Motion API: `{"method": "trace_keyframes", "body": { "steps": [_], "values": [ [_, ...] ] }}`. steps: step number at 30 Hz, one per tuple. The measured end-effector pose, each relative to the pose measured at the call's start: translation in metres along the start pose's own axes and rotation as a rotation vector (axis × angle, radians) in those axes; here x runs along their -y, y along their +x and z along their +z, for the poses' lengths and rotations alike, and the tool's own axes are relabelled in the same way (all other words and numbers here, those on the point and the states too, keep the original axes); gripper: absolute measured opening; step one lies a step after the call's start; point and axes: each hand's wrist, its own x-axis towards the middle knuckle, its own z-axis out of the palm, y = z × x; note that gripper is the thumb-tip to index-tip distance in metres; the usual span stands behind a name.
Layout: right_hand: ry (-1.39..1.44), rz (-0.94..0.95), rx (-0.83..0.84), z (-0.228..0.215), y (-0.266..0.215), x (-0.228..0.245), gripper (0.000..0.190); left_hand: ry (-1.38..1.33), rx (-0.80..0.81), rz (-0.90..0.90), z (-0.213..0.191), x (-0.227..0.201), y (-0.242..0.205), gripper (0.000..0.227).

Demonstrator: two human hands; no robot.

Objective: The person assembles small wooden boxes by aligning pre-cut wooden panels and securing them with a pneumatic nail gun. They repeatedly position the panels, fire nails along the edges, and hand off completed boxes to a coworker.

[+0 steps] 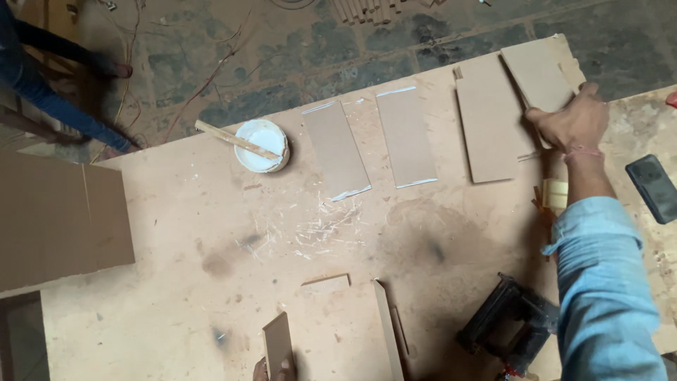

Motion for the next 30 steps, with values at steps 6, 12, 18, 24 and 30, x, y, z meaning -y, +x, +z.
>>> {"method": "trace_keyframes", "body": {
  "steps": [6, 12, 18, 24, 30],
  "values": [
    [0.062, -0.023, 0.032, 0.005, -0.037, 0.043, 0.088, 0.022, -0.037, -0.082, 0.01, 0.002, -0.002, 0.043],
    [-0.016, -0.062, -0.033, 0.027, -0.078, 0.087, 0.085, 0.018, -0.033, -0.131, 0.016, 0.0, 0.008, 0.043],
    [-0.028, -0.024, 0.07, 0.023, -0.08, 0.097, 0.097, 0.005, -0.024, -0.158, 0.027, -0.002, 0.009, 0.043],
    [-0.024, -0.038, 0.105, 0.023, -0.059, 0.085, 0.087, 0.004, -0.009, -0.177, 0.022, -0.011, 0.005, 0.043],
    [0.127, -0.099, -0.015, 0.028, -0.032, 0.048, 0.082, 0.013, 0.007, -0.184, -0.002, -0.032, -0.005, 0.043]
  ]
}}
